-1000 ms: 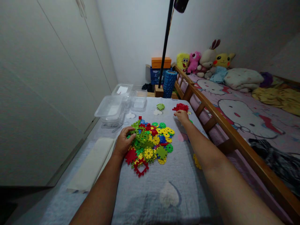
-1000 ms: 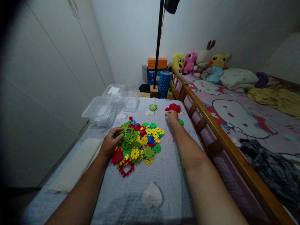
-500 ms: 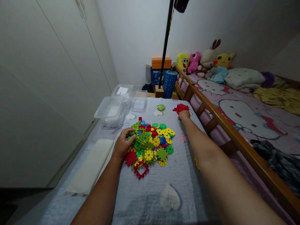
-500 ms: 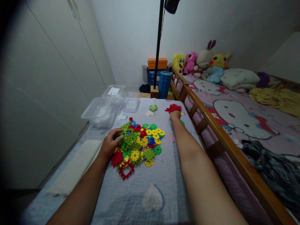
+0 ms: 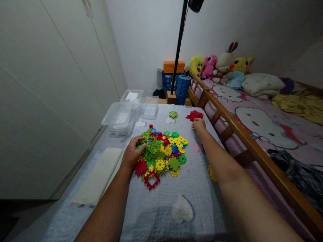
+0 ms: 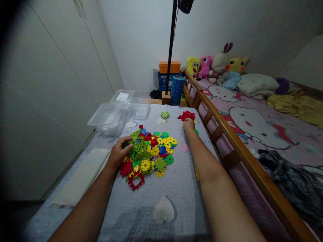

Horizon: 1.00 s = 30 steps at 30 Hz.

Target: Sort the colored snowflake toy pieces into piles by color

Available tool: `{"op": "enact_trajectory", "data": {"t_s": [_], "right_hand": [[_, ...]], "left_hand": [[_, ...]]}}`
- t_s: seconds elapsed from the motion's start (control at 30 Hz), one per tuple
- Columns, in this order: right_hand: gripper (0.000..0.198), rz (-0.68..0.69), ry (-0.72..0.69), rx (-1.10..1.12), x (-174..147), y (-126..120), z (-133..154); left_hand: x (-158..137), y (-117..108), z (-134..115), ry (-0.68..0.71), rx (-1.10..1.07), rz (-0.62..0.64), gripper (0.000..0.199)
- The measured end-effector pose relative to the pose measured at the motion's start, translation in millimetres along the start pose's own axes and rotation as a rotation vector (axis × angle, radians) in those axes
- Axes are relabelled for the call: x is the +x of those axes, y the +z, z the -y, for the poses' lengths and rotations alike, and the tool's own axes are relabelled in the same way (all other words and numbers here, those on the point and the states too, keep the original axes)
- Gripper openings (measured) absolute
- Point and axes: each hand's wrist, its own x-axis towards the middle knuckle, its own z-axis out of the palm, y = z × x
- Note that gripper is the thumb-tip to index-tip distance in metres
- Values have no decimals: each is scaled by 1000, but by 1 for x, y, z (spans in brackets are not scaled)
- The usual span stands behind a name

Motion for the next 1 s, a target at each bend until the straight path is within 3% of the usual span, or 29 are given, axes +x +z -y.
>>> {"op": "enact_trajectory", "data": {"t_s": [0.07,0.13,0.33,0.43,0.53,0.7,0.83,1.0], "right_hand": [[21,-21,66,-2,-8,-1,7],[23,46,63,20,-20,-1,18],[19,614,-121,-52,-65,6,52],[14,766,-336,-235,-84,16,64],[12,770,-528,-383,-98,27,71],[23,765,-692,-534,-110,43,73],[27,745,-726,-659,-113,51,66],[23,741,-712,-661,-112,53,60]], "left_hand": [[0,0,0,-2,-3,1,31],[0,0,0,-2,-6,2,30],[0,0,-3,9,-7,-14,30],[0,0,-5,8,1,-7,30],[0,-1,-4,6,5,-6,30],[0,0,-2,-2,8,-5,31],[0,0,-2,4,4,-6,31],[1,0,-3,7,2,0,30]]}}
